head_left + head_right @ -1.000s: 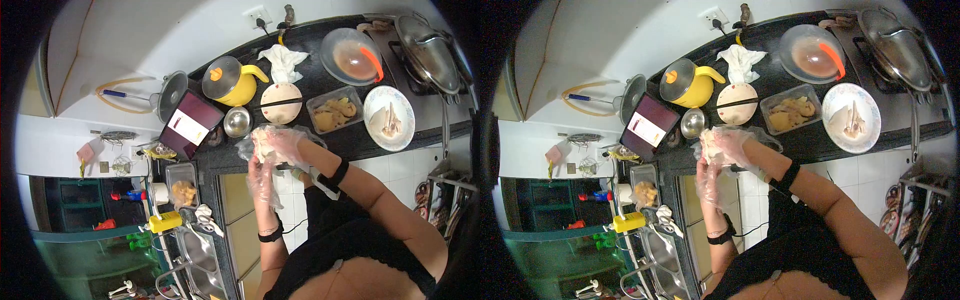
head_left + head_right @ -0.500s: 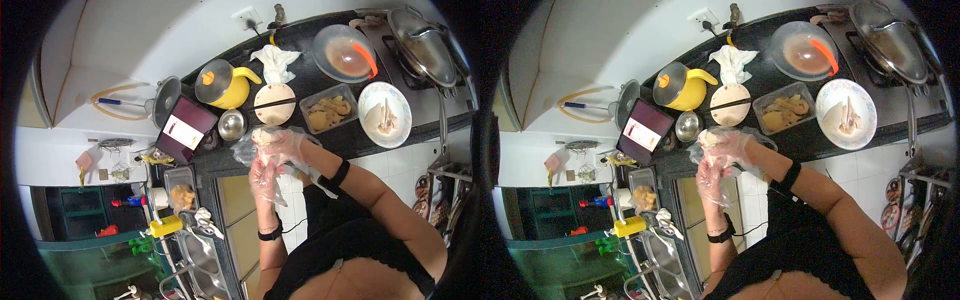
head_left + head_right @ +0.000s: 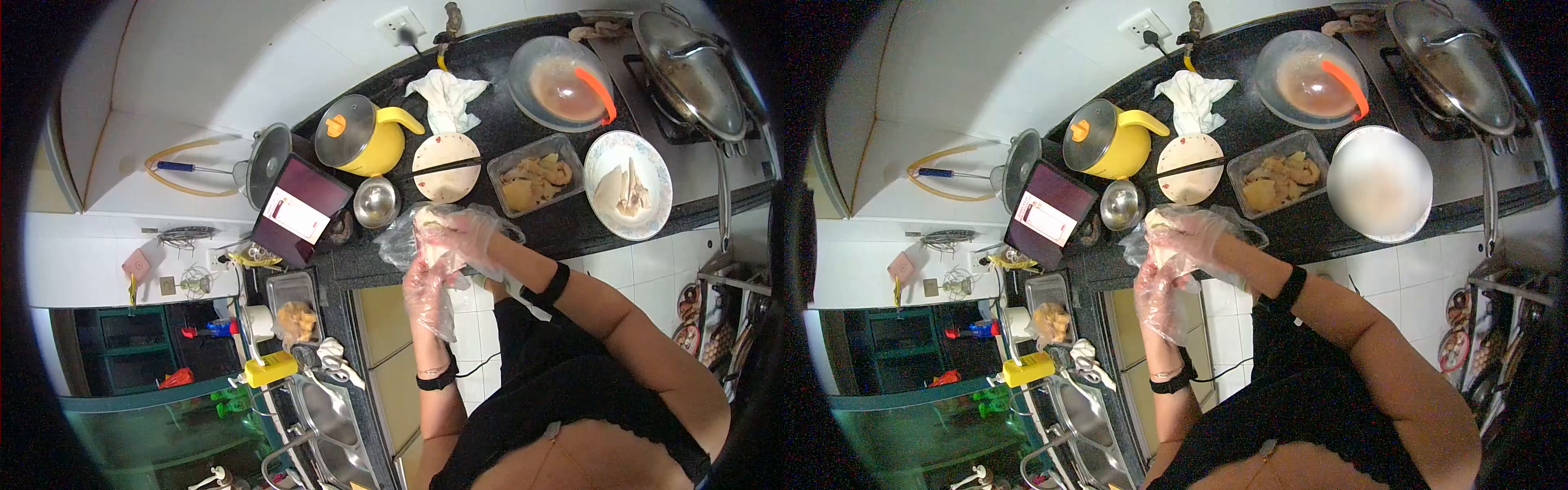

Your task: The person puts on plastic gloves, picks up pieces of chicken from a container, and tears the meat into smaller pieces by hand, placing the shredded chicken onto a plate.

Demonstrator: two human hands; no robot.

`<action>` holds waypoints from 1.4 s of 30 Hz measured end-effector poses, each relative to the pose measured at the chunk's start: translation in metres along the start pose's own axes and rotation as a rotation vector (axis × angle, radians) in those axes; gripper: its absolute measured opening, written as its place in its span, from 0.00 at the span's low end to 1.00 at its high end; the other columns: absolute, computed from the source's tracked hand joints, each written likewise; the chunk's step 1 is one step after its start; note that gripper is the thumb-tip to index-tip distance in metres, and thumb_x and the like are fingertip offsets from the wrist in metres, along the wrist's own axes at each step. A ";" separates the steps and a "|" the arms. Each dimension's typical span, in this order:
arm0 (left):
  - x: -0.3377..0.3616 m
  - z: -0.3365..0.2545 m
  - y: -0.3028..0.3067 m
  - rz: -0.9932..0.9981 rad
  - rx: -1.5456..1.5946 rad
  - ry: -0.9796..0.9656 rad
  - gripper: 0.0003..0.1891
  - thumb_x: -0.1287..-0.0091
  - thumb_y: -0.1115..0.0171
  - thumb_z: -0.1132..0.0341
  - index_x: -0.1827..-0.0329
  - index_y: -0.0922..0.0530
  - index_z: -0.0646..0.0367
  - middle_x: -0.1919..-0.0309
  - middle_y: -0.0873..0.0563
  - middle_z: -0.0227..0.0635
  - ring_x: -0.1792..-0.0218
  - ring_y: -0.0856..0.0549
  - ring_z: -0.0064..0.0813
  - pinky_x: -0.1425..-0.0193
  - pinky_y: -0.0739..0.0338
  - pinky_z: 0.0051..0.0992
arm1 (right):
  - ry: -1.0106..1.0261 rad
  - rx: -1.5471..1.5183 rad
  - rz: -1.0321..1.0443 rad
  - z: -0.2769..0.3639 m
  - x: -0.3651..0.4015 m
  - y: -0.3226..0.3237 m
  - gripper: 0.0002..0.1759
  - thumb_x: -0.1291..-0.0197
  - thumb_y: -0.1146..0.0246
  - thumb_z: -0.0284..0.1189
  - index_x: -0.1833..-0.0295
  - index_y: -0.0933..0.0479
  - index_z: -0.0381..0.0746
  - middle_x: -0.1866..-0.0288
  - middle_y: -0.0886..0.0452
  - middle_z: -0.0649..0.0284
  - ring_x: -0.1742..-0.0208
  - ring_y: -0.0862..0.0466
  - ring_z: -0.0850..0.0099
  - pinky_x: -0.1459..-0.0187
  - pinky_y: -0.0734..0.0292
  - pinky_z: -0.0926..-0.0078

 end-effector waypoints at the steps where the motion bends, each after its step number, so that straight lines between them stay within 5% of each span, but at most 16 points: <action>1: -0.001 -0.001 -0.001 0.010 0.005 0.005 0.11 0.39 0.45 0.75 0.54 0.27 0.65 0.67 0.21 0.31 0.74 0.25 0.17 0.69 0.28 0.18 | 0.000 -0.001 0.000 0.005 0.002 0.001 0.22 0.42 0.45 0.42 0.46 0.28 0.40 0.53 0.22 0.63 0.52 0.26 0.76 0.48 0.33 0.76; 4: -0.002 0.002 0.001 0.044 -0.019 0.012 0.14 0.41 0.44 0.73 0.51 0.27 0.64 0.65 0.21 0.30 0.72 0.25 0.17 0.69 0.29 0.17 | -0.059 -0.032 -0.001 -0.001 0.002 0.000 0.22 0.41 0.45 0.42 0.48 0.27 0.39 0.56 0.22 0.62 0.55 0.24 0.75 0.52 0.31 0.76; 6: -0.004 0.006 0.002 0.067 -0.045 0.014 0.19 0.43 0.43 0.70 0.48 0.29 0.64 0.62 0.20 0.30 0.70 0.23 0.17 0.69 0.30 0.16 | 0.071 0.008 -0.109 -0.005 -0.003 0.005 0.23 0.42 0.48 0.47 0.55 0.24 0.38 0.66 0.21 0.56 0.68 0.23 0.72 0.63 0.29 0.74; 9: -0.010 0.010 0.006 0.049 -0.017 0.019 0.17 0.43 0.44 0.70 0.50 0.29 0.63 0.66 0.20 0.30 0.73 0.24 0.17 0.72 0.31 0.17 | 0.074 -0.178 -0.062 -0.012 -0.004 0.000 0.21 0.39 0.50 0.43 0.56 0.25 0.36 0.68 0.21 0.57 0.69 0.24 0.73 0.64 0.29 0.74; 13: -0.018 0.007 0.010 0.012 -0.004 0.055 0.16 0.44 0.44 0.71 0.51 0.30 0.61 0.68 0.20 0.31 0.74 0.24 0.19 0.73 0.31 0.17 | -0.205 -0.103 -0.034 -0.034 -0.012 0.004 0.18 0.37 0.53 0.38 0.56 0.27 0.35 0.69 0.23 0.61 0.69 0.26 0.75 0.65 0.29 0.75; 15: -0.020 0.005 0.009 0.011 -0.008 0.043 0.17 0.44 0.44 0.71 0.51 0.30 0.61 0.68 0.20 0.31 0.74 0.24 0.19 0.74 0.31 0.17 | 0.225 0.347 -0.036 -0.030 -0.029 0.000 0.14 0.37 0.53 0.33 0.54 0.29 0.36 0.67 0.25 0.63 0.68 0.27 0.77 0.65 0.30 0.76; 19: -0.023 0.005 0.008 0.027 0.102 0.077 0.12 0.43 0.47 0.72 0.55 0.32 0.61 0.68 0.22 0.32 0.76 0.25 0.20 0.73 0.29 0.18 | 0.222 0.254 0.137 -0.022 -0.019 -0.001 0.14 0.39 0.50 0.31 0.51 0.30 0.36 0.64 0.24 0.63 0.66 0.27 0.77 0.63 0.30 0.77; 21: -0.024 0.005 0.010 0.022 0.142 0.099 0.12 0.44 0.47 0.73 0.56 0.32 0.60 0.67 0.22 0.33 0.76 0.24 0.21 0.73 0.29 0.19 | -0.084 -0.070 0.182 -0.017 -0.004 0.006 0.17 0.45 0.44 0.30 0.49 0.31 0.36 0.63 0.24 0.64 0.64 0.27 0.78 0.61 0.31 0.79; 24: -0.024 0.003 0.008 0.007 0.272 0.110 0.13 0.44 0.47 0.73 0.55 0.33 0.60 0.65 0.22 0.34 0.73 0.22 0.22 0.72 0.27 0.20 | 0.150 -0.001 0.307 -0.016 -0.005 0.004 0.19 0.50 0.40 0.31 0.51 0.28 0.36 0.63 0.24 0.65 0.64 0.27 0.79 0.60 0.31 0.80; 31: -0.031 0.004 0.010 0.029 0.153 0.053 0.16 0.40 0.44 0.67 0.50 0.33 0.61 0.61 0.22 0.37 0.70 0.20 0.24 0.70 0.25 0.20 | 0.070 0.166 0.256 -0.029 -0.005 0.005 0.17 0.51 0.39 0.32 0.55 0.25 0.36 0.66 0.23 0.66 0.64 0.27 0.81 0.60 0.31 0.80; 37: -0.026 0.002 0.010 0.024 0.204 0.091 0.19 0.40 0.43 0.65 0.47 0.34 0.60 0.59 0.22 0.37 0.65 0.20 0.26 0.67 0.24 0.23 | -0.125 -0.103 0.068 -0.053 -0.006 0.020 0.15 0.43 0.43 0.36 0.54 0.25 0.39 0.66 0.22 0.67 0.66 0.26 0.82 0.60 0.30 0.83; 39: -0.026 0.005 0.016 0.029 0.240 0.098 0.20 0.40 0.42 0.65 0.46 0.34 0.60 0.57 0.22 0.37 0.62 0.21 0.27 0.64 0.24 0.24 | 0.858 0.853 -0.288 -0.004 0.008 0.015 0.16 0.39 0.47 0.37 0.53 0.25 0.38 0.66 0.22 0.67 0.68 0.25 0.81 0.60 0.28 0.82; 40: -0.027 0.009 0.023 -0.009 0.304 0.111 0.21 0.40 0.42 0.65 0.45 0.34 0.60 0.56 0.22 0.37 0.60 0.21 0.28 0.62 0.24 0.25 | 0.859 0.852 -0.288 -0.009 0.011 0.015 0.16 0.39 0.47 0.37 0.53 0.25 0.38 0.66 0.22 0.67 0.68 0.25 0.81 0.60 0.28 0.82; 42: -0.027 0.010 0.029 -0.049 0.368 0.124 0.22 0.41 0.41 0.65 0.45 0.34 0.60 0.55 0.22 0.37 0.58 0.21 0.28 0.61 0.23 0.25 | 0.020 -0.135 -0.203 -0.051 -0.003 0.040 0.17 0.37 0.49 0.38 0.50 0.27 0.37 0.64 0.22 0.65 0.66 0.23 0.78 0.59 0.25 0.80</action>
Point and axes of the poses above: each hand's wrist, its own x-axis away from the middle knuckle, its own y-axis out of the back of the hand, z = x × y, the point moved 9 cm from there along -x, towards the middle knuckle
